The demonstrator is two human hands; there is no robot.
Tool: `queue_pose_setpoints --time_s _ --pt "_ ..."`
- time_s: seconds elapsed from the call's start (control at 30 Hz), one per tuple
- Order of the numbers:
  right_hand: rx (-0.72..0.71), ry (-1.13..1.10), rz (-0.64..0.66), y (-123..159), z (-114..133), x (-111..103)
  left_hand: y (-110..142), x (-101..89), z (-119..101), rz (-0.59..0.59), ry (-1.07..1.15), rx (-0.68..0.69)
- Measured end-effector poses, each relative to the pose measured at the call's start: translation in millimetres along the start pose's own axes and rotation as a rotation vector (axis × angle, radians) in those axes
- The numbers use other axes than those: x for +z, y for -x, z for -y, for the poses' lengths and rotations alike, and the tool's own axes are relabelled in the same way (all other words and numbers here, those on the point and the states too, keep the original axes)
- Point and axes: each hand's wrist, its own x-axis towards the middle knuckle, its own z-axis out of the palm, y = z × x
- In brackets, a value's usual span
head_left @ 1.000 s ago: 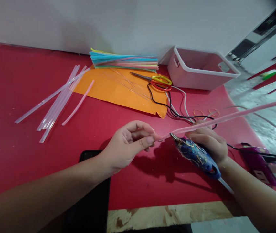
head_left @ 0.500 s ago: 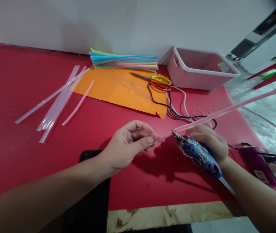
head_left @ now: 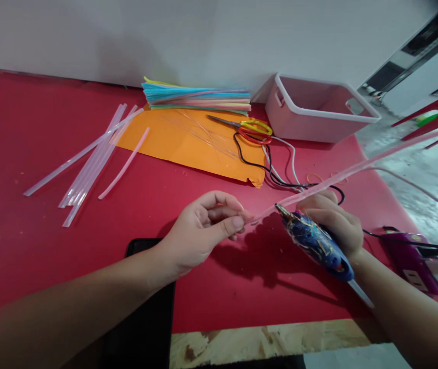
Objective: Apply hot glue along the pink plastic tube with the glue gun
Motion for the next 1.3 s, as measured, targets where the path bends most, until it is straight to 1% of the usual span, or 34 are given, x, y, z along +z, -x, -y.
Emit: queue_pose_setpoints --time_s 0.43,0.63,0.77,0.87,0.93,1.07,1.1,1.23,1.3 --pt "0.013 -0.015 -0.016 1.3 -1.1 0.0 0.9 1.5 -1.8 -0.02 -0.029 0.001" --pt "0.071 -0.045 -0.02 7.3 -3.8 -1.2 -0.3 0.7 -0.6 -0.02 -0.009 -0.002" --pt "0.03 -0.022 -0.015 7.2 -5.3 -1.8 -0.2 0.0 0.5 -0.013 0.016 -0.001" --pt "0.023 0.016 -0.029 6.3 -4.8 -1.5 0.1 1.0 0.1 -0.029 0.027 -0.016" --pt "0.06 0.059 -0.051 6.9 -3.0 -1.2 -0.5 1.6 -0.6 -0.052 0.029 -0.039" --pt "0.217 0.184 -0.106 10.0 1.7 -0.8 -4.0 1.0 -1.2 -0.153 0.028 -0.059" --pt "0.221 0.191 -0.111 10.0 2.4 -0.6 -4.9 0.6 -1.1 -0.176 0.034 -0.059" --pt "0.096 0.093 -0.061 5.2 3.3 2.7 -7.0 0.0 -1.3 -0.218 0.09 -0.087" --pt "0.079 0.069 -0.019 0.9 4.0 5.6 -7.3 0.6 -2.5 -0.212 0.131 -0.105"
